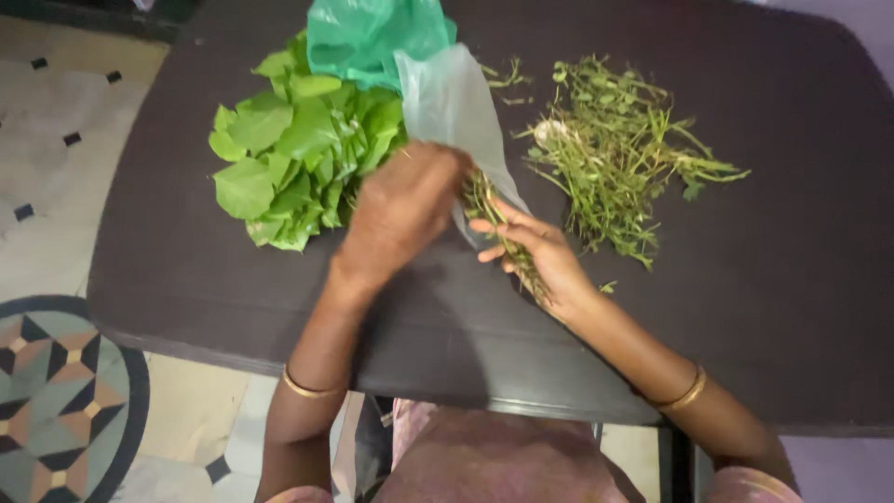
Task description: The person sorts green leafy vegetables and thin stems on a table, separating them into piles and placing some into a clear plastic bag. The person handles the vegetables by hand, moving leaves and stems between piles and into the bag.
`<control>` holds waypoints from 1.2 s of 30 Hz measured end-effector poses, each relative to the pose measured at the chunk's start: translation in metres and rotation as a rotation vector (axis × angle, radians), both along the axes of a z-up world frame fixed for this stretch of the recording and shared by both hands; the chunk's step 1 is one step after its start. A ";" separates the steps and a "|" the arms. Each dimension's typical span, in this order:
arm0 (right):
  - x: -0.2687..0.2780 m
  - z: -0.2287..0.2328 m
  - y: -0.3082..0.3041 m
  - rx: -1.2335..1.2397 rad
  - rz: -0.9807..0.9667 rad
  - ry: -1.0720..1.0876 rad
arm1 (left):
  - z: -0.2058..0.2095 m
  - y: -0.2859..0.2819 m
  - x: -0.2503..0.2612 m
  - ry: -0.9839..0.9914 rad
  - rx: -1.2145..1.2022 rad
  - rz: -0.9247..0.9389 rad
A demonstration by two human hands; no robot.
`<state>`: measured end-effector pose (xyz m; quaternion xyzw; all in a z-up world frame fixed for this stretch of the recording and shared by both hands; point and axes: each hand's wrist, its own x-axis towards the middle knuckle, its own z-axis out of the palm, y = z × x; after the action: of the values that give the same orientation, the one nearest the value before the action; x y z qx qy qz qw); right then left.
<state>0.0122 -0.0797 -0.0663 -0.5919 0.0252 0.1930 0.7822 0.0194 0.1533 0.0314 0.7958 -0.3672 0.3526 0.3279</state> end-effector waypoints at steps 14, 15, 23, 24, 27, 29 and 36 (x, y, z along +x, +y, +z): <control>0.000 0.007 0.025 0.113 -0.103 -0.058 | -0.020 -0.008 -0.001 -0.038 0.110 -0.107; 0.007 0.003 0.034 0.170 -0.118 -0.085 | -0.021 -0.011 -0.001 -0.045 0.131 -0.115; 0.121 -0.017 0.088 0.277 -0.008 0.010 | -0.028 -0.013 0.009 -0.025 0.127 -0.164; 0.129 -0.019 0.088 0.203 0.003 -0.131 | -0.029 -0.013 0.011 -0.015 0.122 -0.161; 0.140 -0.022 0.084 0.063 -0.002 -0.424 | -0.032 -0.014 0.012 0.014 0.083 -0.169; 0.138 -0.016 0.080 0.075 -0.048 -0.475 | -0.031 -0.015 0.010 0.013 0.061 -0.171; 0.119 0.008 0.058 -1.104 -0.263 -1.292 | -0.029 -0.021 0.003 0.040 0.057 -0.199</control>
<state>0.1315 -0.0213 -0.0578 -0.8737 -0.2662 -0.3141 0.2591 0.0226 0.1327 0.0024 0.7712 -0.4479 0.2918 0.3456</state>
